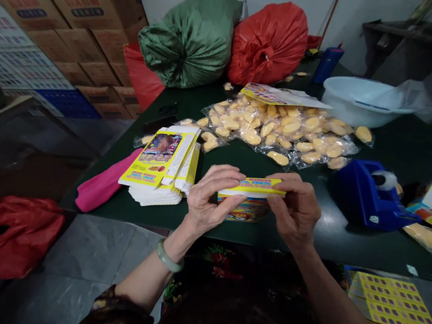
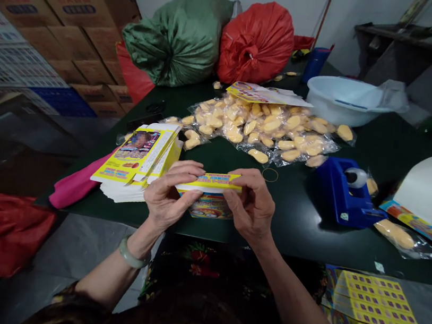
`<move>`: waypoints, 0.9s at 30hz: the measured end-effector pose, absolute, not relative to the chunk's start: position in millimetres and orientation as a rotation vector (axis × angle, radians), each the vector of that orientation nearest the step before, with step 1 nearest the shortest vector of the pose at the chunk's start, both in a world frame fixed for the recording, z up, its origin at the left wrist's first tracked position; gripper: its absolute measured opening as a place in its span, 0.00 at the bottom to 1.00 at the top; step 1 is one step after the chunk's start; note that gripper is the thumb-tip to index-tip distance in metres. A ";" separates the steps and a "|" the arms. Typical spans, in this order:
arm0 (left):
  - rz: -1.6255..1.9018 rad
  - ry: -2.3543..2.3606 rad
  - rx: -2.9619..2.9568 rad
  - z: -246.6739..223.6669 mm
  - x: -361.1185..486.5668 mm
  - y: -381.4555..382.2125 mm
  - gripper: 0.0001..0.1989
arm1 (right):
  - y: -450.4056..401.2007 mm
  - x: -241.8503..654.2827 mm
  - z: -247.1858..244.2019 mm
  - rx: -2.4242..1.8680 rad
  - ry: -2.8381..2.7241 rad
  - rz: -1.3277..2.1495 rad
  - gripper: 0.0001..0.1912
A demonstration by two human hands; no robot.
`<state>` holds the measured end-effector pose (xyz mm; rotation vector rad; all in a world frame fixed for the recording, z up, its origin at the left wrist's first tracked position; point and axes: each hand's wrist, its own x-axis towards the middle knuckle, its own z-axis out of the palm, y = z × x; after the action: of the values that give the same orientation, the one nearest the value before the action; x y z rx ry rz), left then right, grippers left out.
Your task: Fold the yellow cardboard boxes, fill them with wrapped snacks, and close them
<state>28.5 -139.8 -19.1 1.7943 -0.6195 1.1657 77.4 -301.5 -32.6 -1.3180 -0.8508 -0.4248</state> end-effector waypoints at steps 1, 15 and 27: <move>1.180 -0.618 1.801 -20.2 27.8 -140.8 0.15 | -300.3 77.2 -34.0 -1.329 -0.857 -0.455 0.09; 1.170 -0.583 2.043 -14.6 28.0 -144.2 0.08 | -300.9 84.0 -34.5 -1.397 -0.966 -0.558 0.08; 1.587 -0.360 2.062 -13.4 33.1 -135.6 0.09 | -451.5 132.8 -29.0 -1.915 0.122 -0.707 0.11</move>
<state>33.1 -135.6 -13.4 2.0620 -0.3603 1.5866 132.8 -451.5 -29.0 -1.9148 0.1218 -0.7073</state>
